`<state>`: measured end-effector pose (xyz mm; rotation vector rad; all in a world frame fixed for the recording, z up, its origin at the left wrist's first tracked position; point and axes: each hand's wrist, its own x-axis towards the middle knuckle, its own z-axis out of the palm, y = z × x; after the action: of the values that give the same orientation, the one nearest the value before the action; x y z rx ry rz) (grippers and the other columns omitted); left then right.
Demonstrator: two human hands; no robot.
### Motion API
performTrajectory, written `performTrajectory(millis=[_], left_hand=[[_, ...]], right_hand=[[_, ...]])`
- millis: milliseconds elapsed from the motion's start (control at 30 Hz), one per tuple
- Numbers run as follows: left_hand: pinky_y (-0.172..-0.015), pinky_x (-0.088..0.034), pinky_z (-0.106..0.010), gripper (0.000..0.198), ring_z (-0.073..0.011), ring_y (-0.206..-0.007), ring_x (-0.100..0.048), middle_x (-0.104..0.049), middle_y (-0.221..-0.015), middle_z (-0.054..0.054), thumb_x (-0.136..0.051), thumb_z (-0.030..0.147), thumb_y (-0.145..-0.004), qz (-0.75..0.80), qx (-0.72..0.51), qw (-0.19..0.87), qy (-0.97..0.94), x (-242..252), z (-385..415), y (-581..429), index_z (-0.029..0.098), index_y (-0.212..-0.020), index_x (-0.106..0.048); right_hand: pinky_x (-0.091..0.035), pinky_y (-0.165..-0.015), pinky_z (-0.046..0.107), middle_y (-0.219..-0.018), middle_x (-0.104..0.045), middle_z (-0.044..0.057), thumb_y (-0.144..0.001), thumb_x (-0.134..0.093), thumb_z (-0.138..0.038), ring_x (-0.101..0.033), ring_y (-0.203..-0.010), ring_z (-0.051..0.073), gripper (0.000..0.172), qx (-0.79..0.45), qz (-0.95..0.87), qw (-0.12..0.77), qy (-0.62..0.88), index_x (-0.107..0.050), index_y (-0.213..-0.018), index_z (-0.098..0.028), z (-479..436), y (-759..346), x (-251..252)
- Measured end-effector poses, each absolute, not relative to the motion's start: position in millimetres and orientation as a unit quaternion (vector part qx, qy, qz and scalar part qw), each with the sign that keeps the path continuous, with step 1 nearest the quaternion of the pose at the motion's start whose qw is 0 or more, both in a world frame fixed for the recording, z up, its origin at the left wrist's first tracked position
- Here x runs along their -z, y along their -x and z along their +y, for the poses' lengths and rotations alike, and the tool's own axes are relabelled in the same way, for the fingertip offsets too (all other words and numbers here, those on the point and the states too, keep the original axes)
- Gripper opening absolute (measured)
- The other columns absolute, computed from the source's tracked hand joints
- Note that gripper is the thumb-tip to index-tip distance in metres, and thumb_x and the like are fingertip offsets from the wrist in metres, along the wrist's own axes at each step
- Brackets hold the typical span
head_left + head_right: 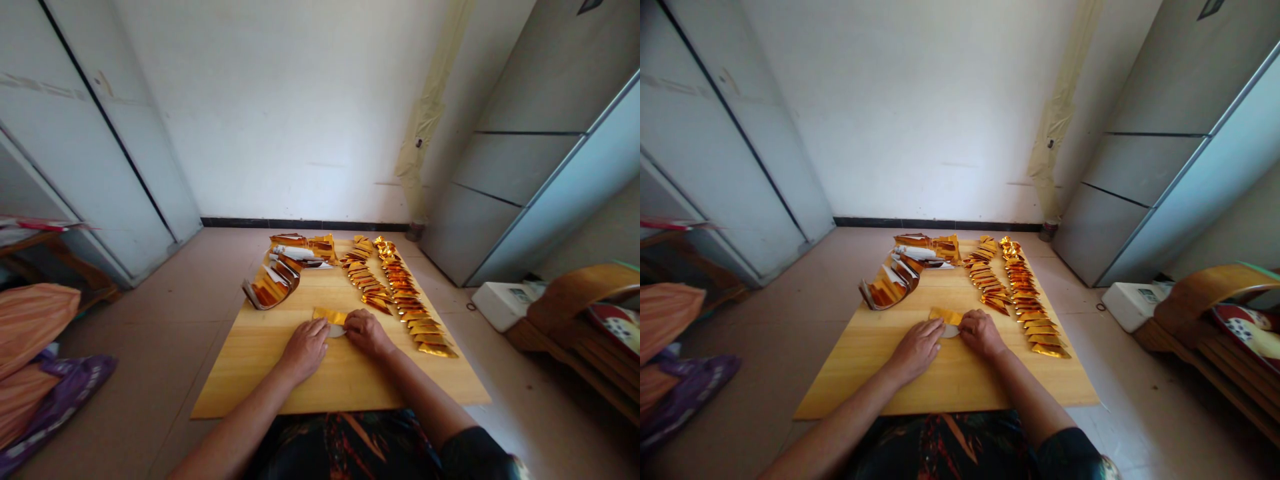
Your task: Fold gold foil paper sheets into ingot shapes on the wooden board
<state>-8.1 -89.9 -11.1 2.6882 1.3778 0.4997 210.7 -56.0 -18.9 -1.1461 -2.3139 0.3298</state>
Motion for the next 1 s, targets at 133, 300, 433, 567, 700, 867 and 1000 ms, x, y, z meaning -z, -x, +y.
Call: performTrajectory(millis=[133,300,433,567,700,867,1000], left_hand=[[-0.107,-0.038,-0.042,0.04,-0.0237,-0.123,-0.049,-0.053,-0.133,-0.012,-0.049,0.014,-0.082,0.452,-0.157,0.053,-0.877,10,-89,8,0.015,-0.121,-0.055],[-0.106,-0.037,-0.043,0.04,-0.0235,-0.122,-0.048,-0.053,-0.133,-0.01,-0.049,0.015,-0.082,0.449,-0.168,0.052,-0.876,11,-91,8,0.019,-0.121,-0.054],[-0.105,-0.036,-0.042,0.04,-0.0232,-0.122,-0.046,-0.052,-0.133,-0.01,-0.049,0.015,-0.082,0.441,-0.177,0.045,-0.879,12,-92,8,0.021,-0.121,-0.054],[-0.104,-0.037,-0.042,0.04,-0.0229,-0.12,-0.047,-0.051,-0.133,-0.008,-0.05,0.016,-0.082,0.448,-0.169,0.049,-0.877,11,-92,8,0.022,-0.121,-0.054],[-0.105,-0.035,-0.041,0.039,-0.0227,-0.122,-0.045,-0.05,-0.135,-0.008,-0.048,0.018,-0.083,0.458,-0.16,0.047,-0.873,10,-92,8,0.023,-0.122,-0.054],[-0.104,-0.035,-0.041,0.039,-0.0228,-0.125,-0.042,-0.045,-0.14,-0.008,-0.047,0.021,-0.085,0.443,-0.141,0.034,-0.885,10,-90,11,0.024,-0.123,-0.053],[-0.102,-0.036,-0.042,0.038,-0.0224,-0.126,-0.041,-0.045,-0.141,-0.006,-0.047,0.023,-0.085,0.439,-0.14,0.024,-0.887,10,-89,13,0.026,-0.123,-0.052]], right_hand=[[-0.044,-0.081,0.028,-0.086,-0.068,0.003,-0.072,-0.051,-0.005,-0.06,-0.084,0.016,0.023,-0.173,-0.838,0.293,0.426,-0.068,-0.081,-0.02,-56,-214,17],[-0.048,-0.075,0.026,-0.084,-0.069,0.004,-0.07,-0.045,-0.005,-0.062,-0.081,0.017,0.03,-0.214,-0.742,0.355,0.527,-0.067,-0.084,-0.018,-48,-218,13],[-0.047,-0.078,0.028,-0.088,-0.069,0.005,-0.073,-0.044,-0.006,-0.062,-0.084,0.017,0.03,-0.177,-0.742,0.351,0.543,-0.068,-0.086,-0.018,-41,-213,7],[-0.044,-0.085,0.03,-0.095,-0.068,0.008,-0.083,-0.049,-0.015,-0.06,-0.09,0.018,0.022,-0.114,-0.825,0.271,0.483,-0.068,-0.091,-0.018,-49,-202,0],[-0.037,-0.09,0.038,-0.119,-0.062,0.008,-0.088,-0.052,-0.037,-0.051,-0.109,0.023,0.029,-0.037,-0.868,0.158,0.47,-0.062,-0.112,-0.023,-69,-195,-6],[-0.033,-0.093,0.04,-0.134,-0.052,0.008,-0.092,-0.045,-0.041,-0.044,-0.118,0.024,0.038,-0.019,-0.868,0.109,0.483,-0.053,-0.126,-0.025,-78,-195,-6],[-0.033,-0.092,0.038,-0.131,-0.055,0.007,-0.095,-0.039,-0.037,-0.045,-0.118,0.022,0.033,-0.014,-0.865,0.103,0.491,-0.056,-0.121,-0.026,-72,-195,-6]])
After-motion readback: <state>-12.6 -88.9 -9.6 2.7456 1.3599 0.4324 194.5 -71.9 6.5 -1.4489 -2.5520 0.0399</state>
